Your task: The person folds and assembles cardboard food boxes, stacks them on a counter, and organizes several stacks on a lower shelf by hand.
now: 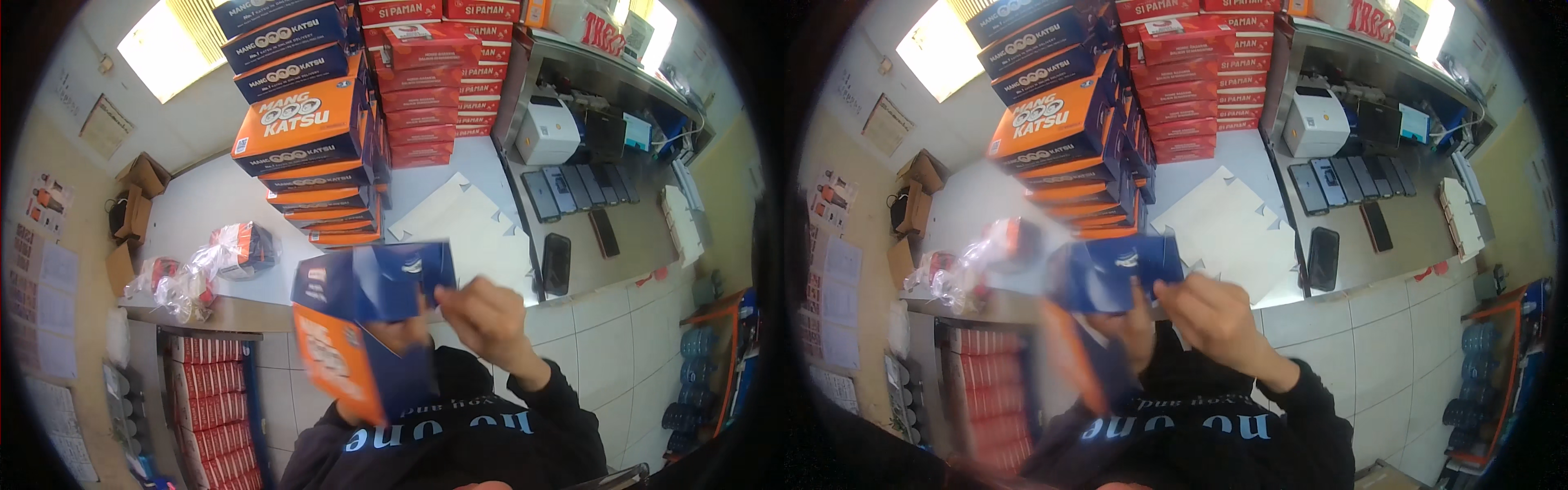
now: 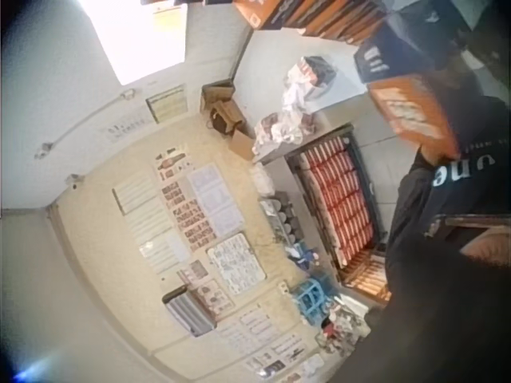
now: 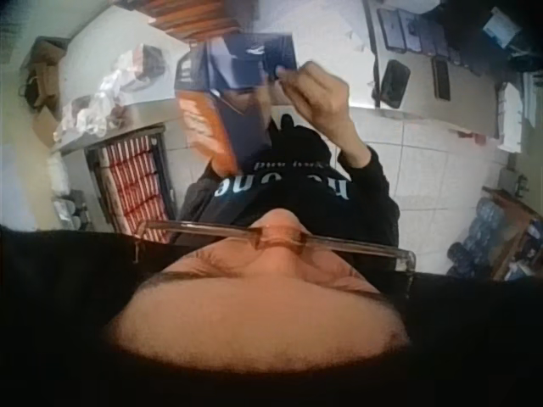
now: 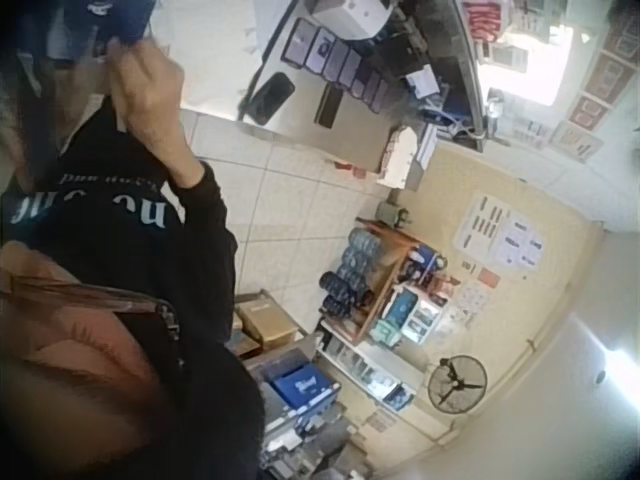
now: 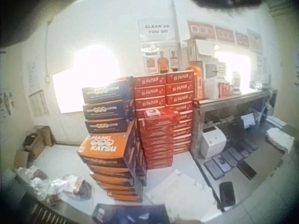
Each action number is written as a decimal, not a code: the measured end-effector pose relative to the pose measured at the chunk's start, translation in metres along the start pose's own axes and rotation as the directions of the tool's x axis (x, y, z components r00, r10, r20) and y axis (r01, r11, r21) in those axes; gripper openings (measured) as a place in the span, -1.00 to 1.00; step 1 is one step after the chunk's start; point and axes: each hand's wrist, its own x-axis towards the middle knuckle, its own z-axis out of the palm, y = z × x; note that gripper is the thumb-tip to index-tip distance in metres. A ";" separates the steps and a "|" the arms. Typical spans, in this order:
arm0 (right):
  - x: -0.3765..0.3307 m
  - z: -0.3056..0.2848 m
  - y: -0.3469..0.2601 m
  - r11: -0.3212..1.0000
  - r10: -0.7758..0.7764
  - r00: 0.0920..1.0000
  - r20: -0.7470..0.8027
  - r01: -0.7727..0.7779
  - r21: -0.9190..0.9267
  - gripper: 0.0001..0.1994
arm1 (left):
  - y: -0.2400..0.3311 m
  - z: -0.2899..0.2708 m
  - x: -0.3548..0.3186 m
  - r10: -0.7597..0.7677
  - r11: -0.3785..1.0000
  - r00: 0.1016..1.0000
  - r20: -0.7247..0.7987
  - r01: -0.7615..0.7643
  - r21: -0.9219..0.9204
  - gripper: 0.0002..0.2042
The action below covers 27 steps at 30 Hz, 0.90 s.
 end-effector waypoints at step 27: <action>-0.061 0.003 0.061 0.270 0.313 0.927 0.205 -0.293 0.917 -0.78 | -0.018 -0.058 0.007 -0.100 0.791 0.040 0.994 0.609 0.055 -0.78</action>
